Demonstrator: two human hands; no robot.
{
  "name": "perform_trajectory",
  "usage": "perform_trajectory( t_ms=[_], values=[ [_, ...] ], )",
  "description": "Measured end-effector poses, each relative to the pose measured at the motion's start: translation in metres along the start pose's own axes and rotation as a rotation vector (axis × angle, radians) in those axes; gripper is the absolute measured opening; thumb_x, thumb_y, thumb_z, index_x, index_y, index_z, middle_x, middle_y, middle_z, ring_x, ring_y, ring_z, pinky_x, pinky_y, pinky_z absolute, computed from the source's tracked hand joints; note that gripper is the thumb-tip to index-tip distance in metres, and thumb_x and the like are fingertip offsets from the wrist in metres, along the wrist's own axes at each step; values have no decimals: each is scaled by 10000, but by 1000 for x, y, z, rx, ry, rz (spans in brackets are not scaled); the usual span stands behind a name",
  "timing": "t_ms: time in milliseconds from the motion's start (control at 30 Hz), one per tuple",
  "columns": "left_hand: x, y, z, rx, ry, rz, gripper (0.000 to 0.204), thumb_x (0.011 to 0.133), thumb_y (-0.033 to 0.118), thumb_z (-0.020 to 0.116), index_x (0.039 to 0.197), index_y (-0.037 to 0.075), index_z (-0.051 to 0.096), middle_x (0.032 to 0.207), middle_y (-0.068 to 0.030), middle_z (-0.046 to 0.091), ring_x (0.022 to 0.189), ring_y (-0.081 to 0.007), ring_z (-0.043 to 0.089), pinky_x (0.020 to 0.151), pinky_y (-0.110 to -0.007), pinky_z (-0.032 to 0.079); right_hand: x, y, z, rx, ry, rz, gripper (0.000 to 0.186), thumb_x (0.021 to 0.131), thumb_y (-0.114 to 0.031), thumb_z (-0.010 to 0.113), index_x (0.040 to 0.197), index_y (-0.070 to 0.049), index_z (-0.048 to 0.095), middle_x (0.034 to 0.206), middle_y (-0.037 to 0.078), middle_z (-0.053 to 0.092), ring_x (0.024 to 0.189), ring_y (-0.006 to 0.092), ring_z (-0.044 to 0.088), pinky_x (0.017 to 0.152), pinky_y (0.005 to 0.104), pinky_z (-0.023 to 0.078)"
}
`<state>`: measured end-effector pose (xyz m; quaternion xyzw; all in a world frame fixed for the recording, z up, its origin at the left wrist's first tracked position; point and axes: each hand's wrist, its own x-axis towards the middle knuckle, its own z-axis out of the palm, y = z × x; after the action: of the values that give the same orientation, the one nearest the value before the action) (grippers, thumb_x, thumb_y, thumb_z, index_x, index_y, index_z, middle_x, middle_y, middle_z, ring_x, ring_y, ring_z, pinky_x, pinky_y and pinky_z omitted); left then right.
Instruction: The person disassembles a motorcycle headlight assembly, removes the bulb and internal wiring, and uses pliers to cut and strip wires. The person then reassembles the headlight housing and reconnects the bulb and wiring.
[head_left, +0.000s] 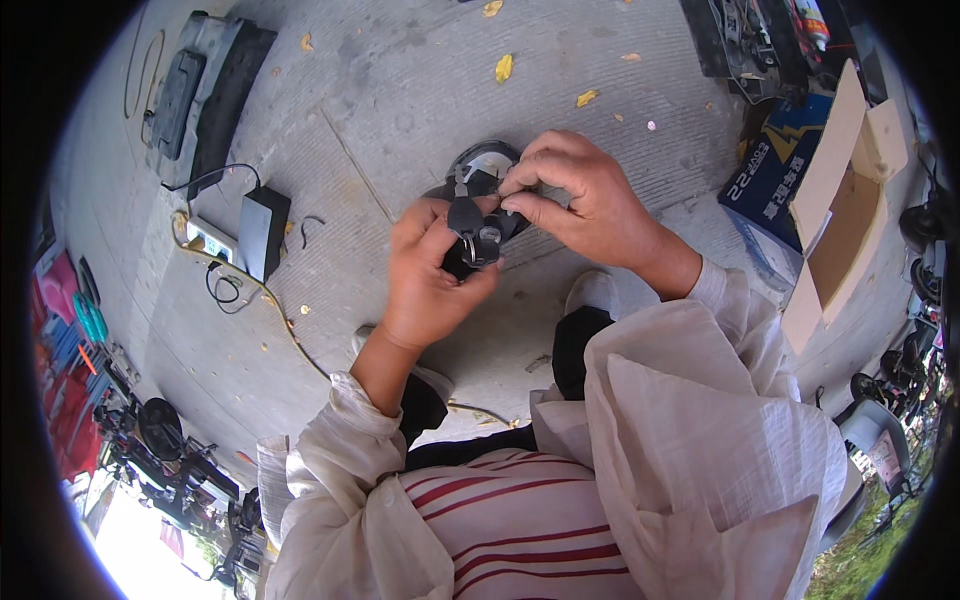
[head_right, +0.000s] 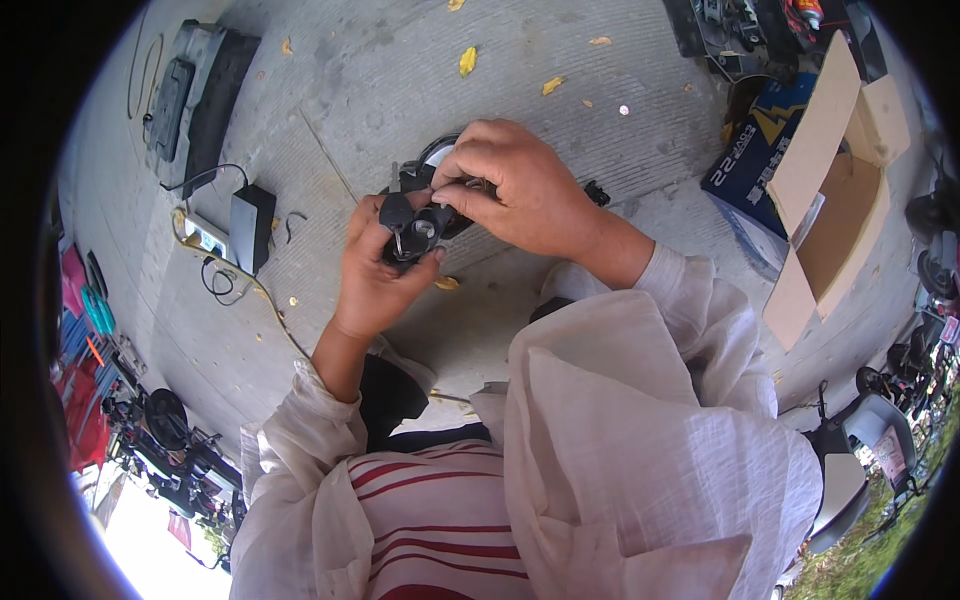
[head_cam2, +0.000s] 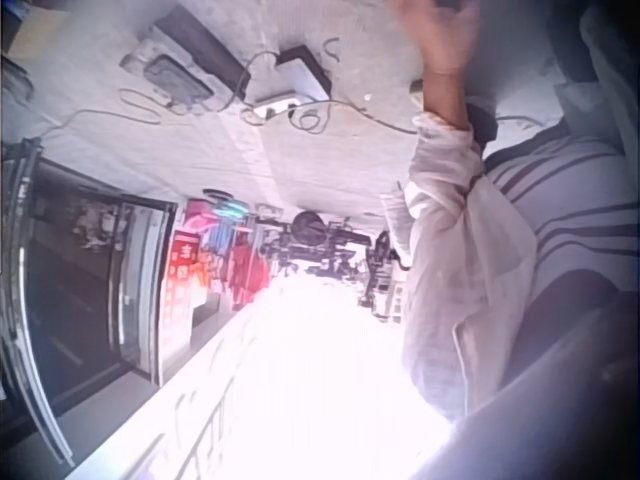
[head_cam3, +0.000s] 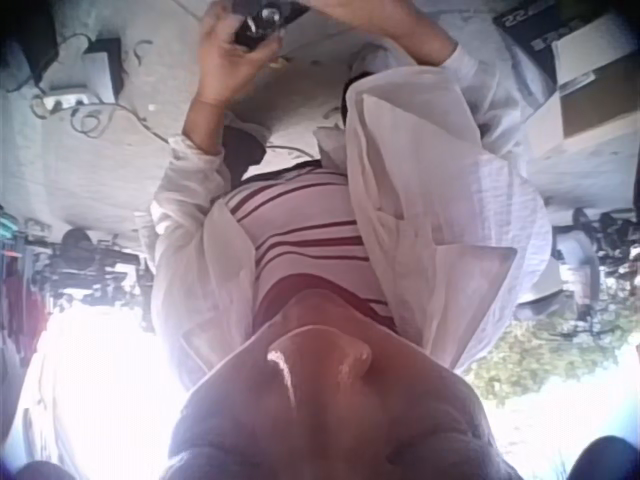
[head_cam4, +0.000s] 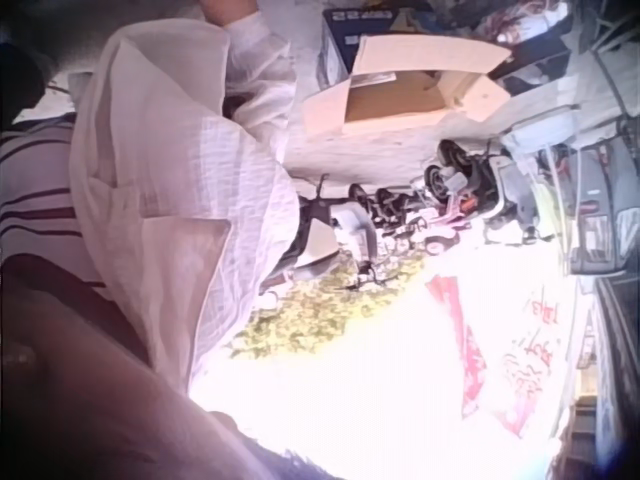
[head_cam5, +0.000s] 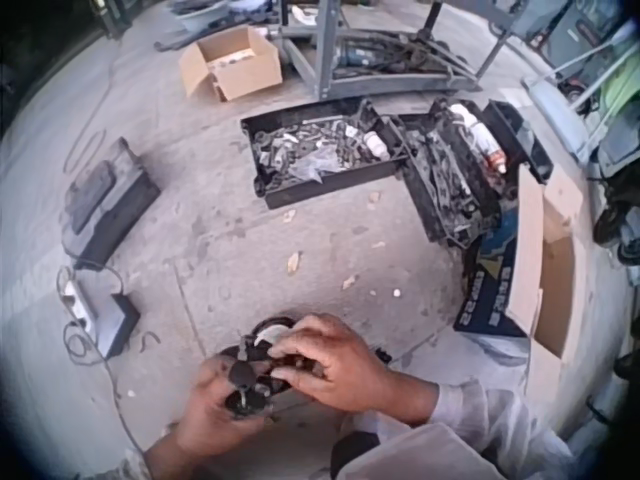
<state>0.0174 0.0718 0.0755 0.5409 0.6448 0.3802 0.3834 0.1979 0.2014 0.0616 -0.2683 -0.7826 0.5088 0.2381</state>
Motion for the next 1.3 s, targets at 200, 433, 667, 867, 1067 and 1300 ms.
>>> perform_trajectory(
  t_ms=[200,433,667,867,1067,1300],
  values=[
    [-1,4,2,31,11,-33,566,632,40,795,1184,42,672,962,-95,604,926,-295,596,839,-377,473,0,-8,-2,126,-55,192,78,884,-86,692,948,-42,681,954,71,591,873,205,581,769,333,470],
    [-4,0,-1,103,-38,23,615,621,76,804,1214,57,643,1012,-109,604,981,-327,577,908,-410,431,-4,2,3,231,-69,205,140,950,-161,634,969,-32,682,978,53,555,971,185,544,875,322,449],
    [-3,9,-3,145,-104,139,807,586,59,802,1353,88,551,978,-104,607,911,-326,564,878,-407,424,7,24,-16,669,-528,374,149,941,-128,618,984,-2,685,1035,68,617,997,160,582,903,318,466],
    [-6,13,-5,219,-175,81,985,561,61,797,1472,98,424,968,-90,611,876,-317,556,891,-406,415,18,31,-22,558,-663,345,144,943,-117,619,989,-1,691,1001,47,624,911,158,591,862,317,472],
    [-1,12,-5,361,-95,125,941,594,71,825,1457,87,449,979,-91,602,878,-308,568,840,-407,449,5,0,-11,231,28,274,105,882,-83,688,948,-13,647,848,43,558,726,118,540,647,299,468],
    [-4,15,3,444,-70,143,632,576,113,839,1165,98,609,1033,-108,584,906,-336,584,824,-446,463,-6,-18,-2,-6,-19,208,121,811,-70,704,897,-38,626,805,88,548,731,228,562,667,365,463]
  ],
)
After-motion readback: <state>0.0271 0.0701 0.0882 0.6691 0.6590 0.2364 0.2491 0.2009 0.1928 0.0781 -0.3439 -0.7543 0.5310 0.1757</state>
